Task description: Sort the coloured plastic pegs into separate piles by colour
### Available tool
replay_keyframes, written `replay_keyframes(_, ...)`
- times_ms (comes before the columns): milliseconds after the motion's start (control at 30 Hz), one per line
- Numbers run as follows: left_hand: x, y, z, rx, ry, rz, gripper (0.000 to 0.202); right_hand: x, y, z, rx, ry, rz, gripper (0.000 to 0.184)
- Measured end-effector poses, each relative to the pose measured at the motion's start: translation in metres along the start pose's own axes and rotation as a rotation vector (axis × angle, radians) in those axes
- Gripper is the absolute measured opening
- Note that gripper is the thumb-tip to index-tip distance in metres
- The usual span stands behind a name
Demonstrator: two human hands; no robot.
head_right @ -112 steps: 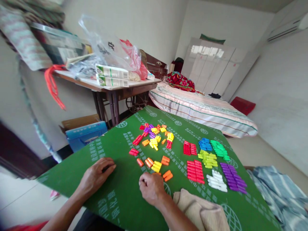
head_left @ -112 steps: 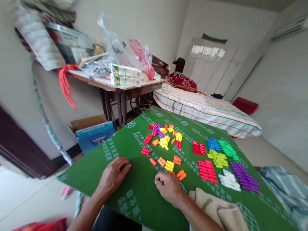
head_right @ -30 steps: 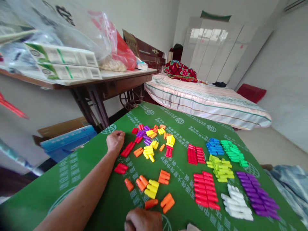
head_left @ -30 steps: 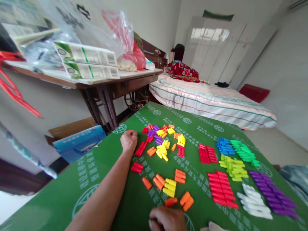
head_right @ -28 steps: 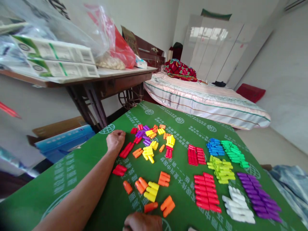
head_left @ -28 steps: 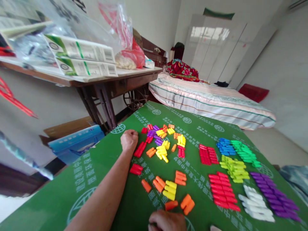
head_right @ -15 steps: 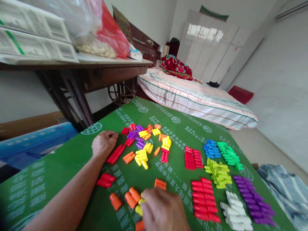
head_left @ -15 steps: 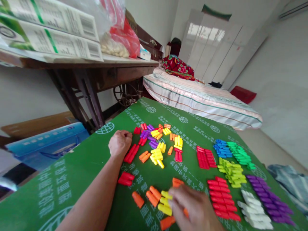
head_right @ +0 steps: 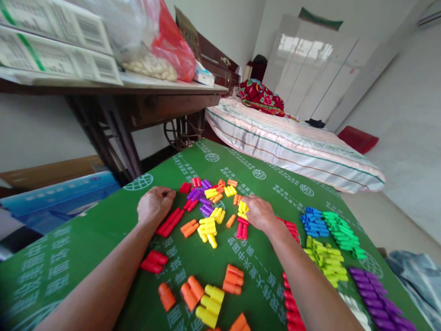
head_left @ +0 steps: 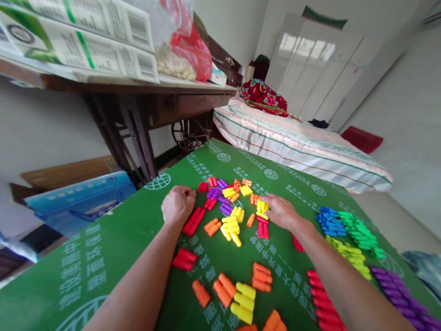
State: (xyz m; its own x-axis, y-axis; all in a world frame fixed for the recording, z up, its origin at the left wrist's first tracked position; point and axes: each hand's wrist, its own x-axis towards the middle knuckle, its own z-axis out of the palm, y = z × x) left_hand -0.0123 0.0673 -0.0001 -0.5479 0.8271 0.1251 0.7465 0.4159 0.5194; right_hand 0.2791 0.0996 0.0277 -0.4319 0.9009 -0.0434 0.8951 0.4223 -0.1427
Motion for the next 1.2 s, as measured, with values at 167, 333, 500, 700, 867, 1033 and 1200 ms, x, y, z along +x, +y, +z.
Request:
replay_keyframes(167, -0.001, 0.001, -0.001, -0.015, 0.001, -0.019, 0.034, 0.002, 0.023, 0.004, 0.499, 0.064, 0.048, 0.042)
replay_keyframes(333, 0.000, 0.002, -0.002, -0.024, -0.003, -0.008, 0.033, -0.009, 0.059, -0.012, 0.841, 0.083, 0.234, 0.042)
replay_keyframes(500, 0.004, 0.002, -0.003, 0.003, -0.021, 0.000, 0.035, -0.025, 0.104, -0.039, 0.679, 0.165, 0.493, 0.037)
replay_keyframes(700, 0.008, 0.002, -0.003, 0.045, -0.029, -0.022, 0.036, -0.029, 0.144, -0.047, 0.503, 0.212, 0.612, 0.037)
replay_keyframes(867, 0.007, 0.007, -0.006, 0.056, -0.031, -0.037, 0.036, -0.020, 0.157, -0.027, 0.311, 0.184, 0.615, 0.027)
replay_keyframes(1033, 0.010, 0.006, -0.004, 0.073, -0.017, -0.031, 0.035, -0.014, 0.162, -0.010, 0.163, 0.115, 0.611, 0.023)
replay_keyframes(1200, 0.010, 0.005, -0.003, 0.069, -0.017, -0.046, 0.036, -0.013, 0.167, -0.008, 0.027, 0.076, 0.628, 0.022)
